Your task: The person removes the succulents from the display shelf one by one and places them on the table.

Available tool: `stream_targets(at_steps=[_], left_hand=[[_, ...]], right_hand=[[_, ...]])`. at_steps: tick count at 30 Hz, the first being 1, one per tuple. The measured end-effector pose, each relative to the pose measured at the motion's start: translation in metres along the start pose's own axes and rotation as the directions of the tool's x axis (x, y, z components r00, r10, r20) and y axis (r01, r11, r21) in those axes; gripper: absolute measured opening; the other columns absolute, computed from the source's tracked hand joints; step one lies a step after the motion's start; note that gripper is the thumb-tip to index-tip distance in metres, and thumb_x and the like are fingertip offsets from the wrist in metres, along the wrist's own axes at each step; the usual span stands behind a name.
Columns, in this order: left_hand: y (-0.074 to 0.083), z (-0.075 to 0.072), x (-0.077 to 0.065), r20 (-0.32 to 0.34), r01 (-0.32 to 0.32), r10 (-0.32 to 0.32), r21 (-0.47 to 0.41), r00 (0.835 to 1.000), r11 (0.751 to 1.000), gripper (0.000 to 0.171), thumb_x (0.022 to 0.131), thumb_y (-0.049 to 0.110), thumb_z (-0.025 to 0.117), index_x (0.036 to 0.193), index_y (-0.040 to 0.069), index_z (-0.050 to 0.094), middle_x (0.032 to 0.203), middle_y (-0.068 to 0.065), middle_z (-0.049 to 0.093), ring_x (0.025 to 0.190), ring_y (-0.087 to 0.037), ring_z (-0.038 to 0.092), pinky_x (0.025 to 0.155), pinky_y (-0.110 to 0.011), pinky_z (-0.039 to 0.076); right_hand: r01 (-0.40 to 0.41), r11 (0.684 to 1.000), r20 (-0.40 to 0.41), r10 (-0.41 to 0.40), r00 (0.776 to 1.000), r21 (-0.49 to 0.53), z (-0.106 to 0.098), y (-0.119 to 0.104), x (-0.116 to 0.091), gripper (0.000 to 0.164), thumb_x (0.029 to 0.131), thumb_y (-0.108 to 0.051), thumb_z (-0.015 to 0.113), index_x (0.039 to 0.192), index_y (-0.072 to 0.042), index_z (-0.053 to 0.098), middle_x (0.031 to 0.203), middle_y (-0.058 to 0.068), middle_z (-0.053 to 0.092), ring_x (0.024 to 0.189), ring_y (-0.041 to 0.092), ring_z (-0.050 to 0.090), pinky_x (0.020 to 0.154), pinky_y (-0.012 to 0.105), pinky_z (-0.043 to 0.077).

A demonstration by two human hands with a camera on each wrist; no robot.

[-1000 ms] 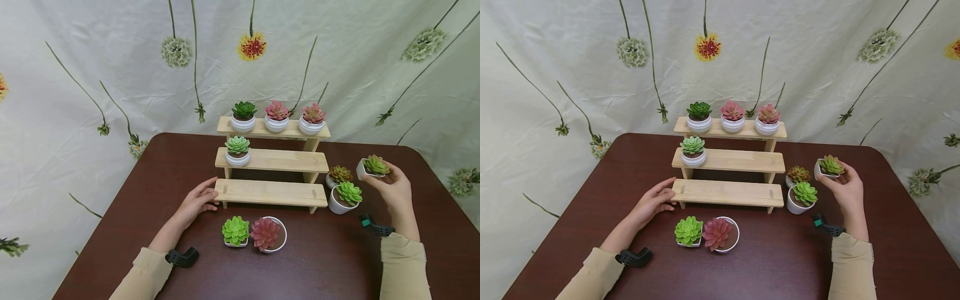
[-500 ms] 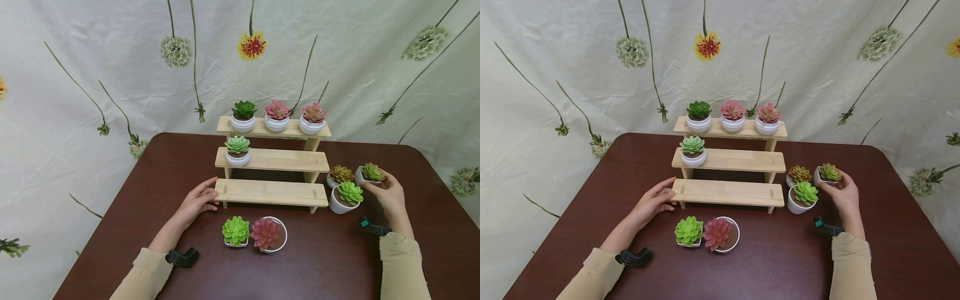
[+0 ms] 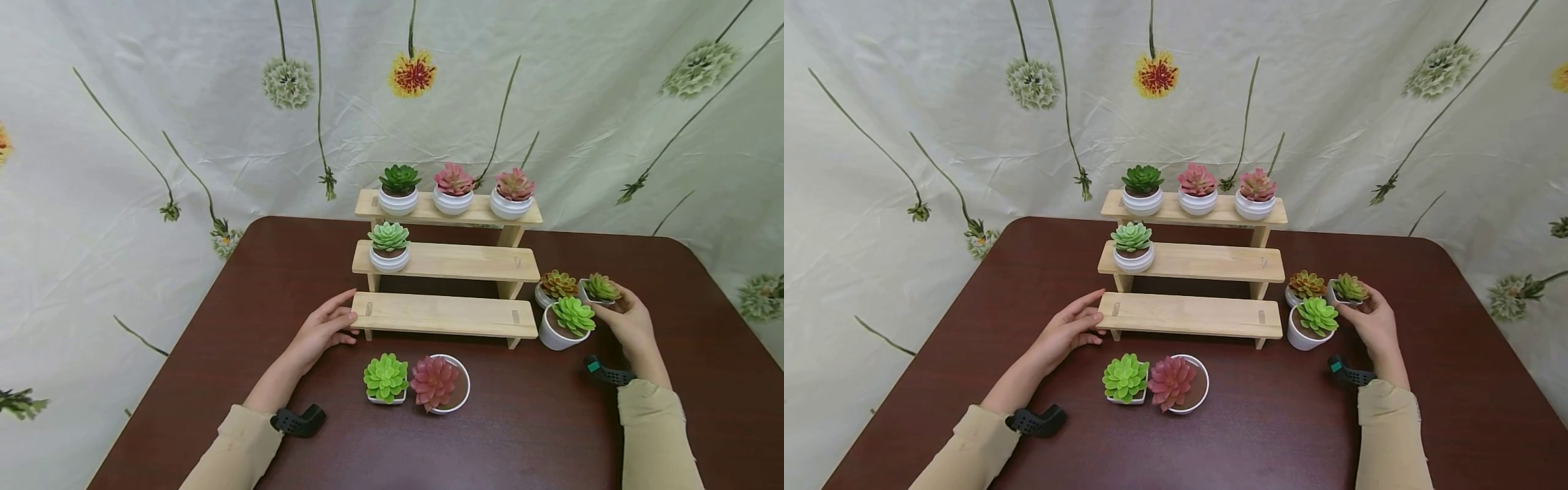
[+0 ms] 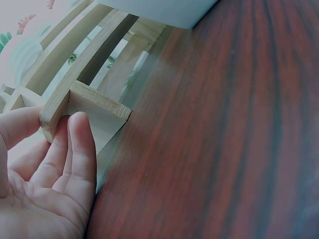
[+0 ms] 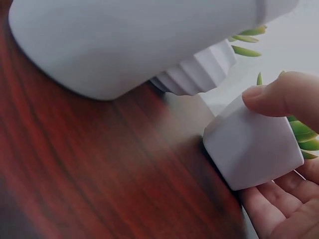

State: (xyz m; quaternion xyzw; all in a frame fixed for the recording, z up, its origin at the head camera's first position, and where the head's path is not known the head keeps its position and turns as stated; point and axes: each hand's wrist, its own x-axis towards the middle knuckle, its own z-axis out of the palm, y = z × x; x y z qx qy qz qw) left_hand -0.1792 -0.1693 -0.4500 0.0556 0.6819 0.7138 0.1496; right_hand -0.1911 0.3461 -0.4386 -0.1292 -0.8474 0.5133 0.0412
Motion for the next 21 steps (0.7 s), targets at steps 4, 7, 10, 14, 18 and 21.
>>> stream_targets(at_steps=[4, 7, 10, 14, 18, 21], left_hand=[[0.000, 0.000, 0.000, 0.001, -0.001, 0.001, 0.001, 1.000, 1.000, 0.057, 0.096, 0.015, 0.055, 0.147, 0.011, 0.031, 0.110, -0.009, 0.055, 0.087, -0.022, 0.059, 0.074, -0.033, 0.054], [0.001, 0.001, 0.000, 0.003, -0.001, 0.001, 0.002, 1.000, 1.000, 0.057, 0.096, 0.015, 0.055, 0.147, 0.011, 0.030, 0.110, -0.009, 0.055, 0.086, -0.021, 0.059, 0.074, -0.033, 0.054], [0.001, 0.001, -0.001, 0.004, -0.001, 0.001, -0.003, 1.000, 1.000, 0.058, 0.096, 0.015, 0.055, 0.147, 0.011, 0.030, 0.109, -0.008, 0.055, 0.086, -0.021, 0.059, 0.073, -0.032, 0.054], [0.001, 0.001, -0.001, 0.005, -0.001, 0.001, -0.007, 1.000, 1.000, 0.058, 0.096, 0.015, 0.055, 0.148, 0.011, 0.030, 0.109, -0.008, 0.055, 0.085, -0.020, 0.059, 0.073, -0.032, 0.054], [0.001, 0.001, -0.001, 0.005, -0.004, 0.004, -0.005, 1.000, 1.000, 0.058, 0.096, 0.015, 0.055, 0.148, 0.010, 0.029, 0.109, -0.009, 0.055, 0.085, -0.020, 0.059, 0.073, -0.032, 0.054], [0.001, 0.001, -0.001, 0.004, -0.006, 0.006, -0.003, 1.000, 1.000, 0.058, 0.096, 0.015, 0.055, 0.148, 0.010, 0.029, 0.109, -0.009, 0.055, 0.085, -0.020, 0.059, 0.073, -0.032, 0.054]], right_hand=[[0.020, 1.000, 0.007, -0.020, 1.000, 0.003, 0.000, 0.000, 0.000, 0.076, 0.092, -0.027, 0.061, 0.147, 0.004, 0.019, 0.146, 0.028, 0.026, 0.131, 0.032, 0.035, 0.075, 0.004, 0.039], [0.026, 1.000, 0.007, -0.026, 1.000, 0.011, -0.002, 0.000, -0.001, 0.075, 0.092, -0.027, 0.062, 0.147, 0.003, 0.020, 0.146, 0.026, 0.027, 0.129, 0.027, 0.038, 0.077, 0.006, 0.039], [0.009, 0.999, 0.007, -0.009, 1.000, 0.045, -0.005, -0.003, -0.003, 0.079, 0.091, -0.029, 0.064, 0.149, -0.002, 0.018, 0.150, 0.022, 0.021, 0.134, 0.029, 0.031, 0.096, 0.018, 0.038], [0.002, 0.995, -0.011, -0.001, 1.000, 0.103, -0.012, -0.008, -0.005, 0.083, 0.089, -0.029, 0.065, 0.151, -0.005, 0.014, 0.153, 0.016, 0.017, 0.139, 0.030, 0.021, 0.106, 0.023, 0.030], [0.015, 0.978, -0.070, 0.000, 0.998, 0.209, -0.018, -0.020, -0.009, 0.083, 0.087, -0.021, 0.069, 0.150, -0.006, 0.016, 0.152, 0.013, 0.021, 0.138, 0.020, 0.026, 0.100, 0.013, 0.032], [0.037, 0.963, -0.142, 0.002, 0.990, 0.268, -0.022, -0.013, 0.000, 0.086, 0.082, -0.021, 0.074, 0.150, -0.012, 0.022, 0.151, 0.009, 0.024, 0.136, 0.015, 0.030, 0.100, 0.014, 0.032]])
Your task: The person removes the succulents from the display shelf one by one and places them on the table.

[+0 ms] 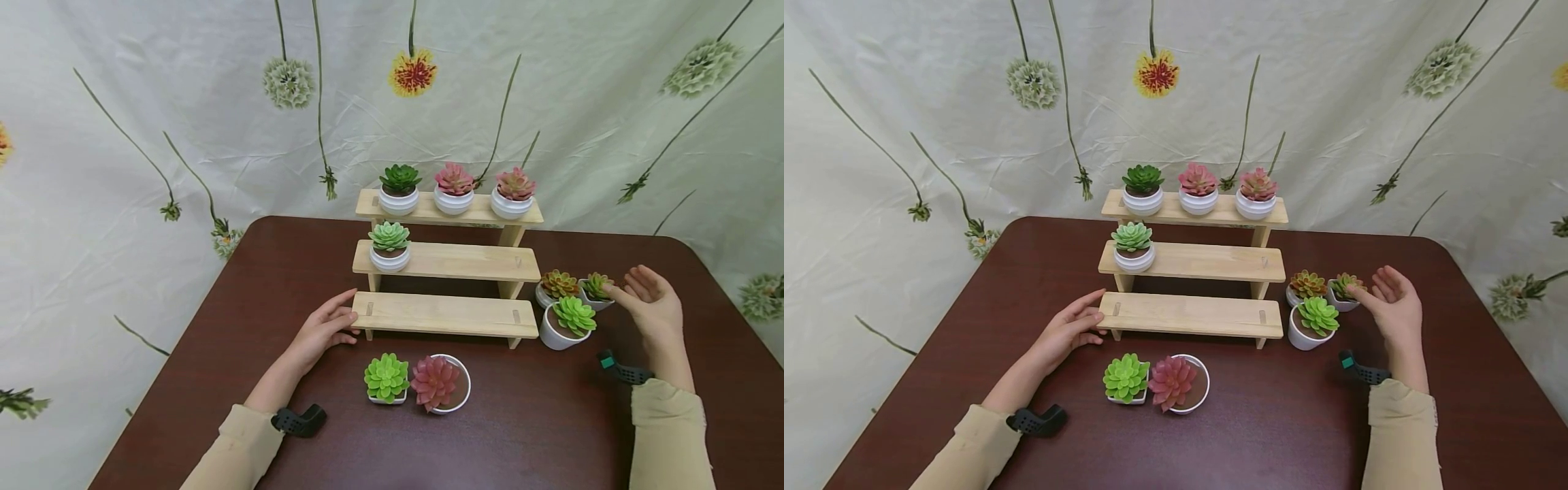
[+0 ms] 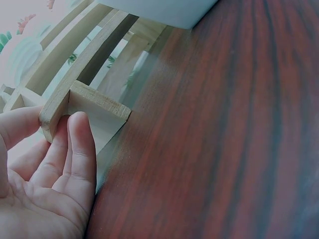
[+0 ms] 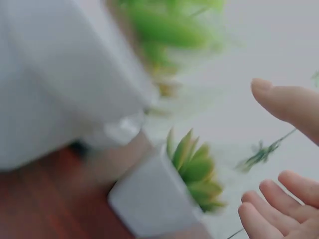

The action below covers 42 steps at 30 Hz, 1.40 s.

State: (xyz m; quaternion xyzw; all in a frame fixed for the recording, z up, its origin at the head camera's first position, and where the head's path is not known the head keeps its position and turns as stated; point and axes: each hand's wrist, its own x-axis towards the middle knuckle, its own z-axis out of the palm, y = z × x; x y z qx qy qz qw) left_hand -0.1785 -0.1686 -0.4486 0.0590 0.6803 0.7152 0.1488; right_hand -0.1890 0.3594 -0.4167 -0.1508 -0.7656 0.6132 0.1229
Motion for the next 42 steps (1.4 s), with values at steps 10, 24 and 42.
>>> stream_targets(at_steps=[10, 24, 42], left_hand=[[0.000, 0.001, 0.000, -0.006, 0.003, -0.003, 0.007, 1.000, 1.000, 0.058, 0.096, 0.016, 0.056, 0.147, 0.011, 0.031, 0.110, -0.009, 0.055, 0.086, -0.021, 0.059, 0.074, -0.033, 0.054], [-0.001, 0.000, 0.000, -0.005, -0.001, 0.001, 0.001, 1.000, 1.000, 0.058, 0.095, 0.016, 0.056, 0.147, 0.012, 0.031, 0.111, -0.010, 0.055, 0.087, -0.023, 0.059, 0.074, -0.034, 0.054], [-0.004, -0.003, 0.001, -0.001, 0.003, -0.003, 0.012, 1.000, 1.000, 0.058, 0.095, 0.016, 0.056, 0.147, 0.011, 0.030, 0.111, -0.011, 0.054, 0.087, -0.022, 0.059, 0.075, -0.034, 0.054]], right_hand=[[0.124, 0.979, -0.042, -0.118, 0.992, 0.160, -0.005, 0.002, 0.014, 0.084, 0.075, -0.012, 0.080, 0.145, -0.019, 0.035, 0.144, 0.004, 0.037, 0.129, 0.010, 0.039, 0.093, 0.010, 0.038], [0.268, 0.959, 0.026, -0.271, 0.962, 0.096, 0.039, -0.017, 0.017, 0.079, 0.073, -0.010, 0.082, 0.140, -0.021, 0.042, 0.138, 0.005, 0.045, 0.125, 0.015, 0.045, 0.097, 0.019, 0.040], [0.344, 0.935, 0.194, -0.354, 0.915, 0.081, 0.120, -0.125, -0.064, 0.072, 0.078, -0.010, 0.077, 0.139, 0.002, 0.040, 0.132, 0.020, 0.048, 0.121, 0.022, 0.049, 0.097, 0.021, 0.041]])
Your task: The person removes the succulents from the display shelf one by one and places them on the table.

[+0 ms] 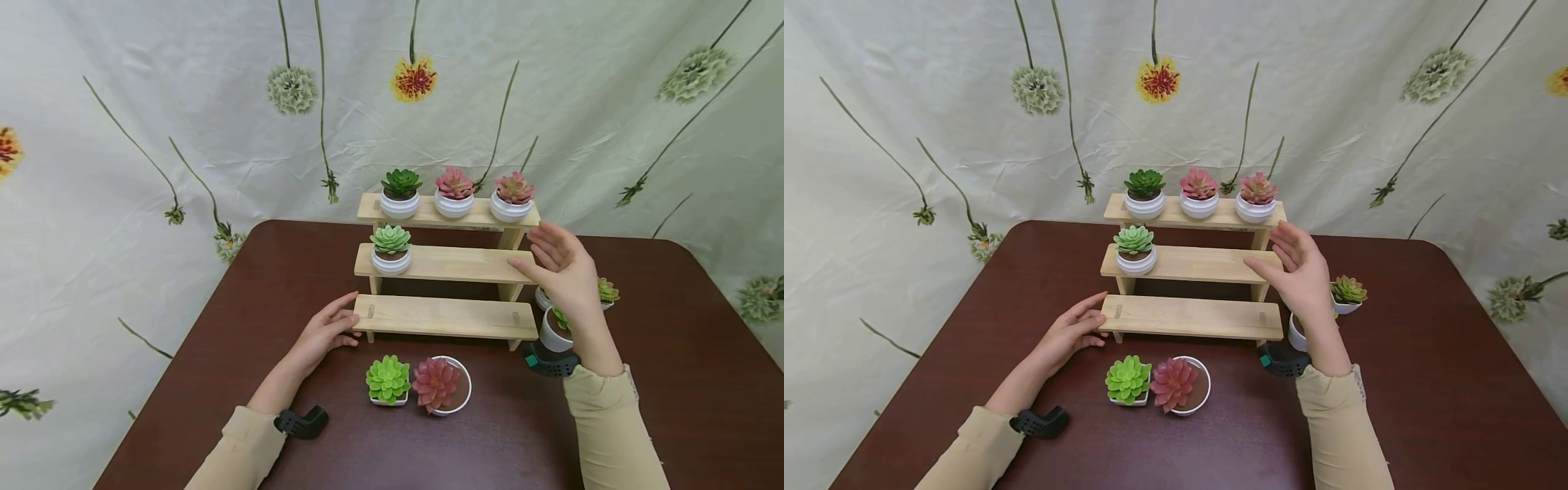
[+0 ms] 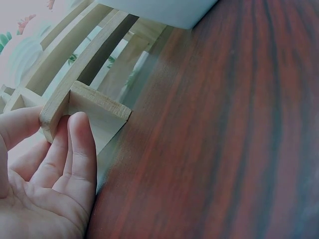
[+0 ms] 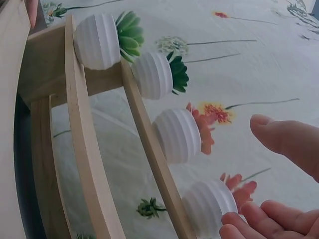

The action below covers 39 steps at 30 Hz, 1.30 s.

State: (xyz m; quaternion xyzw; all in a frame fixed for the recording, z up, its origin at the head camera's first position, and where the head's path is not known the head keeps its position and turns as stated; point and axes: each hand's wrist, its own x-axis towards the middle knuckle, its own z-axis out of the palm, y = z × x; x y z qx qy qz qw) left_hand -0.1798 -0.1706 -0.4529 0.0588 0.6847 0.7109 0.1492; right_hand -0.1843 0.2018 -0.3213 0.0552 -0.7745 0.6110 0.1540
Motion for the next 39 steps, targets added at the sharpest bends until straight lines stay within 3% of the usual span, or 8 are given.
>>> stream_targets(at_steps=[5, 20, 39], left_hand=[[0.000, 0.000, 0.000, -0.001, 0.003, -0.003, -0.001, 1.000, 1.000, 0.058, 0.095, 0.016, 0.056, 0.147, 0.011, 0.031, 0.111, -0.011, 0.054, 0.087, -0.022, 0.059, 0.075, -0.034, 0.054], [0.001, 0.000, -0.001, -0.006, 0.008, -0.008, 0.003, 1.000, 1.000, 0.057, 0.096, 0.016, 0.056, 0.147, 0.012, 0.031, 0.112, -0.011, 0.054, 0.087, -0.023, 0.059, 0.075, -0.034, 0.054], [0.003, 0.001, -0.002, 0.000, 0.002, -0.002, 0.003, 1.000, 1.000, 0.057, 0.096, 0.017, 0.056, 0.147, 0.012, 0.031, 0.111, -0.010, 0.054, 0.087, -0.022, 0.059, 0.075, -0.034, 0.054]], right_hand=[[0.017, 0.999, 0.095, -0.019, 0.995, 0.032, 0.023, -0.011, 0.001, 0.069, 0.079, -0.007, 0.075, 0.138, 0.004, 0.039, 0.131, 0.020, 0.049, 0.122, 0.027, 0.048, 0.099, 0.025, 0.040], [-0.007, 0.996, 0.295, -0.018, 0.955, 0.085, 0.085, -0.013, 0.009, 0.070, 0.077, -0.007, 0.078, 0.136, 0.003, 0.042, 0.132, 0.019, 0.048, 0.122, 0.023, 0.048, 0.101, 0.026, 0.038], [-0.062, 0.998, 0.404, 0.063, 0.913, -0.016, 0.127, -0.010, 0.024, 0.072, 0.077, -0.016, 0.079, 0.136, 0.000, 0.042, 0.130, 0.016, 0.049, 0.121, 0.026, 0.049, 0.101, 0.031, 0.039]])
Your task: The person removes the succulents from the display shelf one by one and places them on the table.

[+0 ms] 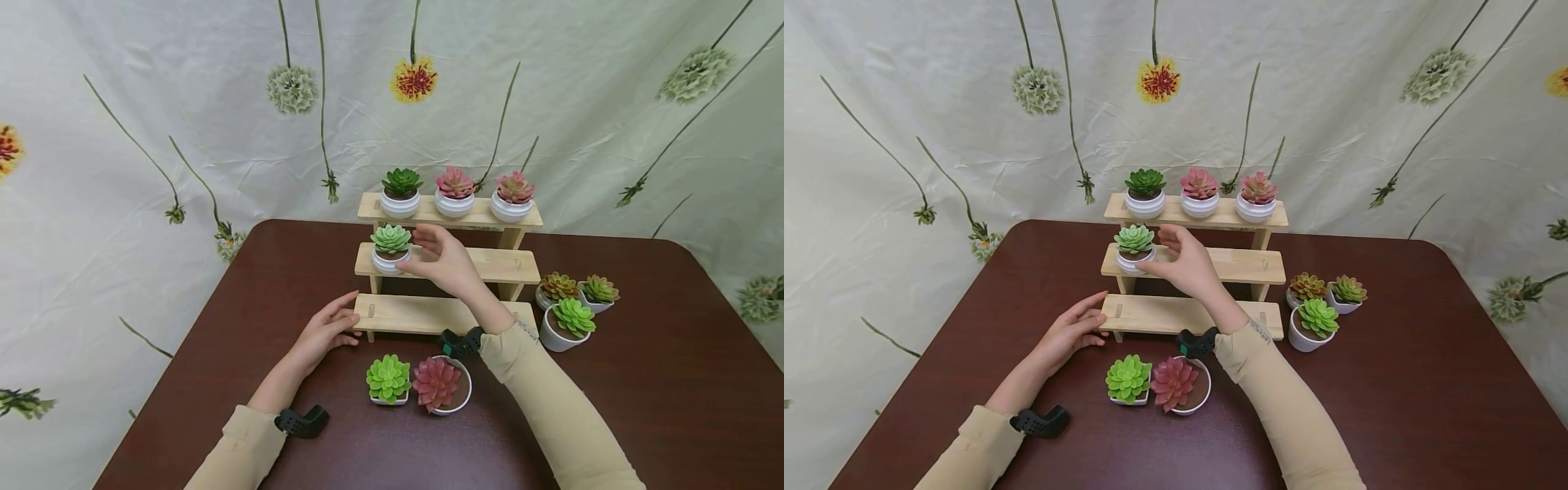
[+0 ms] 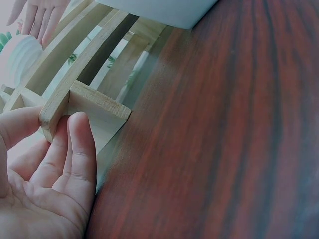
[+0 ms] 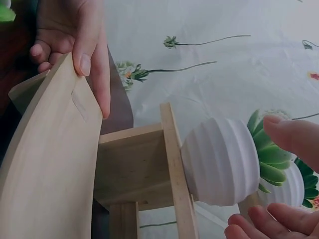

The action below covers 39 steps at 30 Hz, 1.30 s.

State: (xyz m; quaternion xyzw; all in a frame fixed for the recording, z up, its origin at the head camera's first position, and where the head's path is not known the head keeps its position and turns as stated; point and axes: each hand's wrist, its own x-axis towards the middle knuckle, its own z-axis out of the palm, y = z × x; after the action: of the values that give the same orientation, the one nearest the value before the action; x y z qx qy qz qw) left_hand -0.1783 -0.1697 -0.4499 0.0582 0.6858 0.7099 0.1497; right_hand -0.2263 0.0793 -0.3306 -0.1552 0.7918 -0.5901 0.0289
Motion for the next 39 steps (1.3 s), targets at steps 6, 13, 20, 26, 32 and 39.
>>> stream_targets(at_steps=[6, 13, 20, 26, 32, 39], left_hand=[[0.000, 0.000, 0.000, 0.001, 0.000, 0.000, -0.006, 1.000, 1.000, 0.057, 0.096, 0.016, 0.056, 0.147, 0.013, 0.032, 0.111, -0.010, 0.055, 0.087, -0.022, 0.060, 0.074, -0.034, 0.054], [0.000, 0.000, 0.000, -0.001, 0.002, -0.002, 0.000, 1.000, 1.000, 0.057, 0.096, 0.016, 0.056, 0.147, 0.013, 0.032, 0.110, -0.009, 0.055, 0.087, -0.021, 0.060, 0.074, -0.034, 0.054], [-0.001, 0.000, 0.001, 0.001, 0.000, 0.000, 0.003, 1.000, 1.000, 0.056, 0.096, 0.016, 0.055, 0.147, 0.013, 0.032, 0.111, -0.010, 0.055, 0.087, -0.022, 0.060, 0.075, -0.034, 0.054], [0.000, 0.001, 0.000, -0.003, 0.004, -0.004, 0.002, 1.000, 1.000, 0.057, 0.096, 0.017, 0.056, 0.147, 0.013, 0.031, 0.111, -0.010, 0.055, 0.087, -0.022, 0.060, 0.075, -0.034, 0.054], [0.000, 0.001, -0.001, -0.004, 0.005, -0.005, -0.001, 1.000, 1.000, 0.058, 0.095, 0.018, 0.057, 0.147, 0.013, 0.032, 0.111, -0.010, 0.055, 0.087, -0.022, 0.060, 0.075, -0.034, 0.054], [-0.001, 0.000, 0.000, -0.009, 0.007, -0.007, -0.002, 1.000, 1.000, 0.057, 0.095, 0.018, 0.057, 0.146, 0.014, 0.033, 0.111, -0.010, 0.055, 0.088, -0.024, 0.060, 0.075, -0.035, 0.054]], right_hand=[[-0.028, 0.999, 0.019, 0.028, 0.999, -0.039, 0.008, 0.003, 0.010, 0.073, 0.076, -0.019, 0.080, 0.137, -0.003, 0.043, 0.132, 0.015, 0.048, 0.121, 0.027, 0.049, 0.100, 0.032, 0.040], [-0.036, 0.996, 0.029, 0.038, 0.999, -0.087, 0.014, 0.004, 0.016, 0.073, 0.074, -0.020, 0.081, 0.136, -0.004, 0.045, 0.131, 0.013, 0.050, 0.115, 0.027, 0.053, 0.096, 0.037, 0.044], [-0.031, 0.991, 0.040, 0.036, 0.999, -0.128, 0.017, 0.006, 0.019, 0.073, 0.074, -0.022, 0.081, 0.135, -0.004, 0.046, 0.129, 0.011, 0.053, 0.114, 0.025, 0.053, 0.095, 0.037, 0.044], [-0.038, 0.991, 0.025, 0.042, 0.999, -0.128, 0.017, 0.007, 0.018, 0.070, 0.074, -0.024, 0.081, 0.132, -0.003, 0.049, 0.127, 0.011, 0.054, 0.113, 0.025, 0.054, 0.095, 0.037, 0.045], [-0.064, 0.990, -0.006, 0.064, 0.998, -0.125, 0.015, 0.008, 0.013, 0.070, 0.073, -0.025, 0.082, 0.132, -0.004, 0.050, 0.126, 0.010, 0.055, 0.114, 0.023, 0.054, 0.097, 0.036, 0.043], [-0.042, 0.995, -0.032, 0.039, 0.999, -0.092, 0.007, 0.007, 0.004, 0.068, 0.073, -0.022, 0.082, 0.131, -0.004, 0.050, 0.123, 0.011, 0.056, 0.111, 0.022, 0.056, 0.095, 0.035, 0.044]])
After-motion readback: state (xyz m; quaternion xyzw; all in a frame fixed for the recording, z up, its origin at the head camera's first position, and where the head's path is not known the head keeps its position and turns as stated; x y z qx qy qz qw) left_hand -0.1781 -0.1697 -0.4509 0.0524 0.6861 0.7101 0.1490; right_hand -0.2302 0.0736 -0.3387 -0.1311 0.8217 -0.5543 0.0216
